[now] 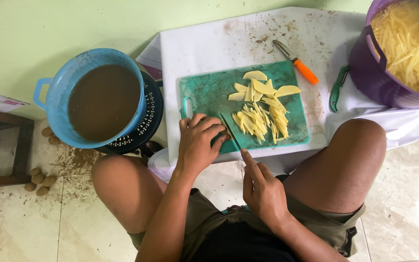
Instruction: Cutting peeled potato slices into thin strips using a knife on a cutting board.
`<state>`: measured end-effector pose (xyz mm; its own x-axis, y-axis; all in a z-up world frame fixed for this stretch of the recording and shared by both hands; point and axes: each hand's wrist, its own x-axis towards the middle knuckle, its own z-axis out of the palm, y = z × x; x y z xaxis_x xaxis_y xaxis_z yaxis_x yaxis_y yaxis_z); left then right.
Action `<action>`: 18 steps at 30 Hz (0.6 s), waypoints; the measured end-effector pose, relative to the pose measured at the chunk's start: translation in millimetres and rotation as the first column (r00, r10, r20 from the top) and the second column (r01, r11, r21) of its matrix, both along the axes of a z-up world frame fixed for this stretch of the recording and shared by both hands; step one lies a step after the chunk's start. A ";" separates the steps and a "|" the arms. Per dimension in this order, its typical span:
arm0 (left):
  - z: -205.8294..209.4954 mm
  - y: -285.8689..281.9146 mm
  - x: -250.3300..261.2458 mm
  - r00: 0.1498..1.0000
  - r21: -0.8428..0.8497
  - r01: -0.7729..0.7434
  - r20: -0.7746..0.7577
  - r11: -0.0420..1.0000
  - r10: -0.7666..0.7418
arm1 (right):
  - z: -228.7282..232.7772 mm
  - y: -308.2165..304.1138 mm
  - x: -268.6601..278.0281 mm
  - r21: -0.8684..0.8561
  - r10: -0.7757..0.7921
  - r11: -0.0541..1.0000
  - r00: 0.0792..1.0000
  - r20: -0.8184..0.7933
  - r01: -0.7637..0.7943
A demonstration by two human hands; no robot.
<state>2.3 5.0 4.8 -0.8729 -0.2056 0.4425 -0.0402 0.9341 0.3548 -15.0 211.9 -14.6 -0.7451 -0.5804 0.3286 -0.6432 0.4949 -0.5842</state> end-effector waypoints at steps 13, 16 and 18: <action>11.1 0.8 -8.4 0.999 -0.019 0.002 0.048 1.000 -0.001 | -3.1 -2.2 2.9 0.178 -0.009 0.984 0.993 -0.118 0.031; 11.2 1.3 -9.4 0.998 -0.017 -0.006 0.062 1.000 0.007 | -5.7 -3.3 3.5 0.172 -0.010 0.985 0.996 -0.090 0.026; 10.6 1.5 -9.7 0.999 -0.011 -0.009 0.049 1.000 0.009 | -13.8 -4.9 3.3 0.154 -0.038 0.987 0.992 -0.117 0.056</action>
